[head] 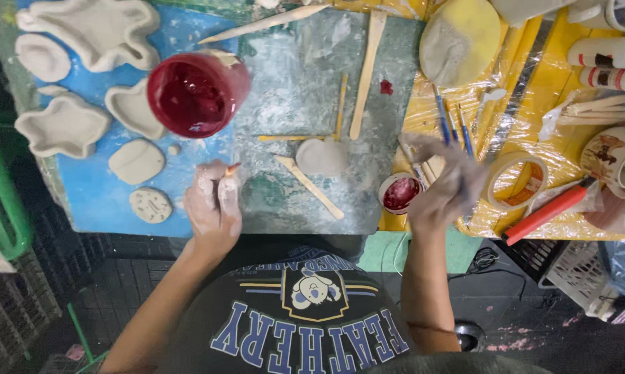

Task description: The person paints a small clay object using red glaze and a fine brush, then cleans the brush in a container of water. They use a wooden stick to mix the glaze and paint onto the clay surface by hand.

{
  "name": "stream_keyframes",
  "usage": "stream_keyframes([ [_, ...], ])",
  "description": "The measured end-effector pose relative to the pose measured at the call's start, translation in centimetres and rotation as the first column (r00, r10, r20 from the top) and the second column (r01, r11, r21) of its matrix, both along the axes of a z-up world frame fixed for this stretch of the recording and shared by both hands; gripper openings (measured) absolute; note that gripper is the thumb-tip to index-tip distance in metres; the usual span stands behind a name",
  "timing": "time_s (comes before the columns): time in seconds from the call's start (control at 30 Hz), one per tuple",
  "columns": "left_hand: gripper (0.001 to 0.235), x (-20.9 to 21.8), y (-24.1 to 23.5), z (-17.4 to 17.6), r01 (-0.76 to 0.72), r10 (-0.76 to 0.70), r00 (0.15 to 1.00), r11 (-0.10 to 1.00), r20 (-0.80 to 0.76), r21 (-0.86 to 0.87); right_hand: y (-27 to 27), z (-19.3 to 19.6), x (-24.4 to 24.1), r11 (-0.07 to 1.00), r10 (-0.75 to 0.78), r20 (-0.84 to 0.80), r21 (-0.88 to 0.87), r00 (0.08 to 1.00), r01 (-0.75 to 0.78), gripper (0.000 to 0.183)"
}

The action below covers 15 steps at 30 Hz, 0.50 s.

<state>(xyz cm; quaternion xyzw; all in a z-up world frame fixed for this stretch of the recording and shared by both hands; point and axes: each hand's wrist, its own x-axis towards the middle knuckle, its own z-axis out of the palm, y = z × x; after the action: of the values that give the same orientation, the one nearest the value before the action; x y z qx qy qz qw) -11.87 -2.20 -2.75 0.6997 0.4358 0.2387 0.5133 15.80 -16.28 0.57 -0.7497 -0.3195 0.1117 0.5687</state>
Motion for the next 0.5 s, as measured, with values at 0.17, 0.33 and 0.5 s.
stream_keyframes([
  [0.17,0.026,-1.0,-0.8,-0.2,0.05,-0.047,0.988,0.999,0.149,-0.015,-2.8,2.1,-1.7,0.947,0.306,0.461,-0.238,0.833,-0.216,0.033],
  [0.33,0.039,0.0,0.5,1.4,0.036,-0.06,0.99,0.983,0.129,0.179,-6.8,3.8,-1.6,0.804,0.439,0.43,-0.58,0.789,-0.131,0.079],
  [0.5,0.056,0.7,0.5,0.8,-0.069,0.056,0.997,0.934,0.048,0.351,-7.9,3.6,-2.6,0.709,0.451,0.461,-0.705,0.764,0.006,0.071],
])
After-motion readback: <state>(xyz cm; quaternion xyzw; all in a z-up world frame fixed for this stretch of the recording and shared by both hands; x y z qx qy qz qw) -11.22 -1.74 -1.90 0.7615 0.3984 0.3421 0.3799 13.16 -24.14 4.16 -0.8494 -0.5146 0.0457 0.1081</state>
